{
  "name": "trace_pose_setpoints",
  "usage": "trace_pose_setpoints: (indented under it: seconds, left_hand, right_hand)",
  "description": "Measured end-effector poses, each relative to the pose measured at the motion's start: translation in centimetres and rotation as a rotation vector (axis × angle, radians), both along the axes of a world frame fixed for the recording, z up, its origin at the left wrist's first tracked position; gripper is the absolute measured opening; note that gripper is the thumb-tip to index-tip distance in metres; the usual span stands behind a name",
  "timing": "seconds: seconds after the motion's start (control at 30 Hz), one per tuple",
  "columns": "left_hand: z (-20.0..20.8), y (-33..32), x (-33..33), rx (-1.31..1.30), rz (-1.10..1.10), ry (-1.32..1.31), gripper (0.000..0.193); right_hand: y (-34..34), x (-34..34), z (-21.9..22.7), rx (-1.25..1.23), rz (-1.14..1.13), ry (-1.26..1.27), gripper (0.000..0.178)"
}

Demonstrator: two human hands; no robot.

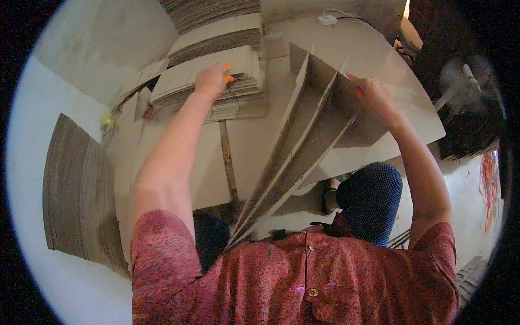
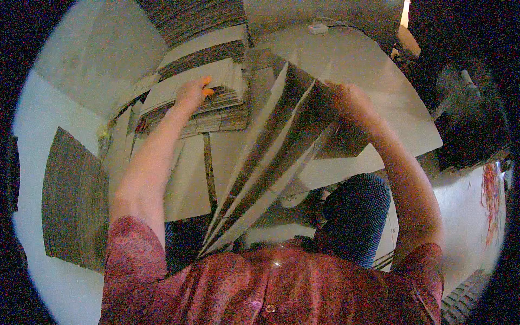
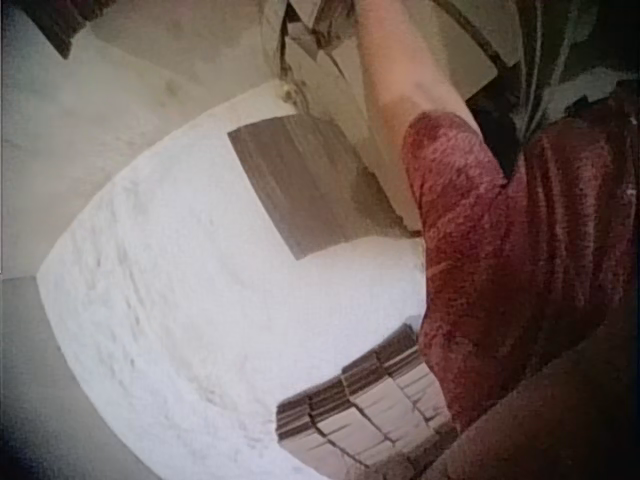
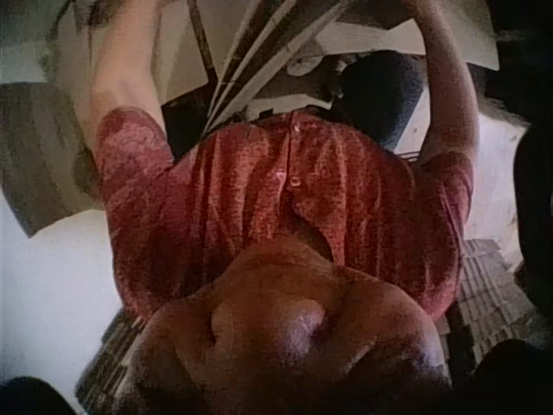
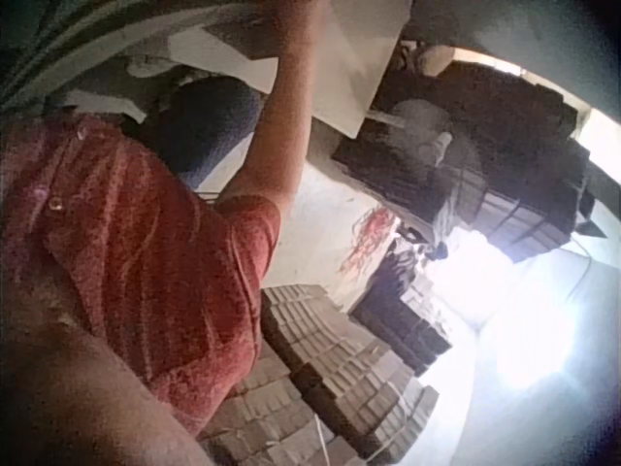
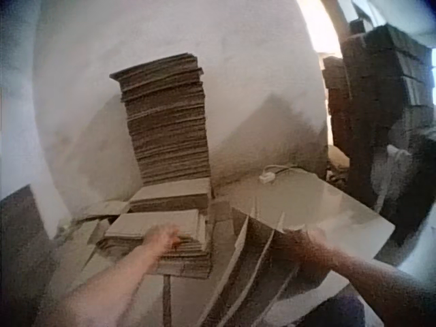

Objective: The person sits on the floor and repeatedly picks up flat cardboard sheets, folds them along pre-scored lines to form partitioned dividers, and stacks the finished units on the floor.

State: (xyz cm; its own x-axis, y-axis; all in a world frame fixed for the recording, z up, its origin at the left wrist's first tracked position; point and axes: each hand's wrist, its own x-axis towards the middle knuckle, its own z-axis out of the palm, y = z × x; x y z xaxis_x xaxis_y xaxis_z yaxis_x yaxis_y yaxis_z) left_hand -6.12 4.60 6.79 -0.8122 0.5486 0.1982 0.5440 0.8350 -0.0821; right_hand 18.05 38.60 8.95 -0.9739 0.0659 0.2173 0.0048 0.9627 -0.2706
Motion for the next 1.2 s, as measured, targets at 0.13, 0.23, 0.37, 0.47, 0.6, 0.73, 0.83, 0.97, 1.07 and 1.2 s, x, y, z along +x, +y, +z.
trace_pose_setpoints:
  seconds: [0.13, 0.23, 0.37, 0.47, 0.6, 0.73, 0.83, 0.97, 1.07, 1.2]
  left_hand:
    - [2.0, -1.4, -0.3, 0.214, -0.016, -0.134, 0.025]
    - [3.0, -2.7, 0.3, 0.513, -0.013, -0.198, 0.017]
    - [4.3, 0.0, 6.1, 0.711, -0.255, 0.119, 0.015]
    - [3.6, 3.5, 12.3, 0.702, -0.639, 0.314, 0.023]
    - [4.0, 6.6, 20.8, 0.680, -0.942, 0.066, 0.036]
    - [3.7, 5.3, 22.7, 0.709, -0.404, -0.259, 0.032]
    - [3.9, 2.9, 22.2, 0.486, -0.175, -0.528, 0.025]
    - [3.9, 0.6, 22.9, 0.512, -0.173, -0.431, 0.018]
    - [3.4, -1.5, 23.1, 0.538, -0.140, -0.403, 0.017]
    - [2.6, -3.2, 22.3, 0.565, -0.071, -0.363, 0.017]
  right_hand:
    - [0.7, -0.4, -1.0, 0.075, -0.036, 0.444, 0.038]
    - [-1.9, 1.0, 0.5, -0.024, -0.004, 0.525, 0.038]
    - [-5.5, 2.6, 1.2, -0.945, 0.053, 0.315, 0.038]
    - [-7.0, 3.2, 1.8, -1.686, 0.116, 0.094, 0.033]
    - [-7.4, 4.4, 2.5, -1.894, -0.161, 0.255, 0.029]
    - [-5.2, 7.8, 3.0, -1.650, -0.125, 0.570, 0.026]
    - [-3.3, 11.2, 2.5, -1.318, -0.183, 0.631, 0.027]
    - [-1.1, 13.5, 0.0, -1.221, -0.130, 0.615, 0.021]
    - [-2.3, 14.4, -0.3, -1.137, -0.184, 0.573, 0.017]
    - [-2.1, 14.7, -0.6, -1.148, -0.123, 0.559, 0.016]
